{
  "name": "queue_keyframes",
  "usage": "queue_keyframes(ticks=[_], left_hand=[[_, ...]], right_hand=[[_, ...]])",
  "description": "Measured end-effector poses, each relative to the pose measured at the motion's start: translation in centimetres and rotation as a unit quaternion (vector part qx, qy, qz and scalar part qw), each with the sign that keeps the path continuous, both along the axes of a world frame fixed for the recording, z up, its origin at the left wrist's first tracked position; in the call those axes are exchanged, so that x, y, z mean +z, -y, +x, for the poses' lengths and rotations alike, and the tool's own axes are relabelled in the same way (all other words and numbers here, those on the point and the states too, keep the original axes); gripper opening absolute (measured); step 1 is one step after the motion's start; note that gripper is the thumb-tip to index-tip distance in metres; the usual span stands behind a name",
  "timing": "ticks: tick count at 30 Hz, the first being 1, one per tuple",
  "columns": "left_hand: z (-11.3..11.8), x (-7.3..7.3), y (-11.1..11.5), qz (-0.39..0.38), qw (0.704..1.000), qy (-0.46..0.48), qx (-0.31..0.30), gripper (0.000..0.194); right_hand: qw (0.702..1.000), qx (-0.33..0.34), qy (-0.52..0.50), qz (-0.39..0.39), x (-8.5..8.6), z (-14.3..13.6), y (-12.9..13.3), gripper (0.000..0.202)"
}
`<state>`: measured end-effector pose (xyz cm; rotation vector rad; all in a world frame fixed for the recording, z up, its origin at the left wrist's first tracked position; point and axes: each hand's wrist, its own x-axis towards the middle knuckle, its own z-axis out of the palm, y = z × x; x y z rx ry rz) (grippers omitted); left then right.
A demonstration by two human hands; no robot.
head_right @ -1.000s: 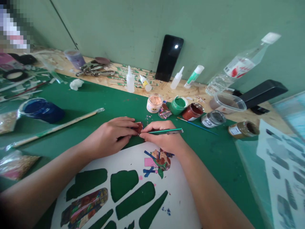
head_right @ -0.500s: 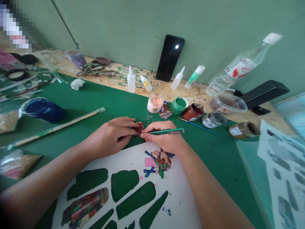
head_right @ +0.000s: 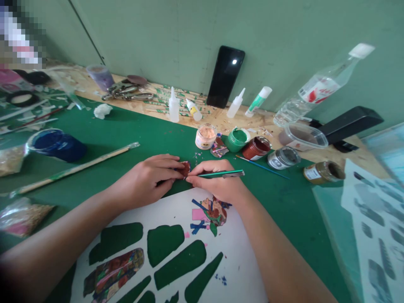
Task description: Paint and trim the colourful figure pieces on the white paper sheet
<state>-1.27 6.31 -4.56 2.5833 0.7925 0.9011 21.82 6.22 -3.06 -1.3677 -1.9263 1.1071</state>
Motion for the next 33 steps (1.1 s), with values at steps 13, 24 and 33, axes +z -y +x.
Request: queue_keyframes(ticks=[13, 24, 33], left_hand=[[0.10, -0.05, -0.11, 0.000, 1.000, 0.000, 0.000, 0.035], [0.07, -0.07, -0.07, 0.002, 1.000, 0.003, 0.001, 0.034], [0.03, 0.02, -0.02, -0.001, 1.000, -0.003, 0.000, 0.034]], right_hand=[[1.000, 0.007, -0.001, 0.004, 0.10, 0.08, -0.05, 0.008], [1.000, 0.002, -0.009, 0.004, 0.00, 0.00, -0.07, 0.009], [1.000, 0.004, -0.009, 0.005, 0.10, -0.08, 0.03, 0.011]])
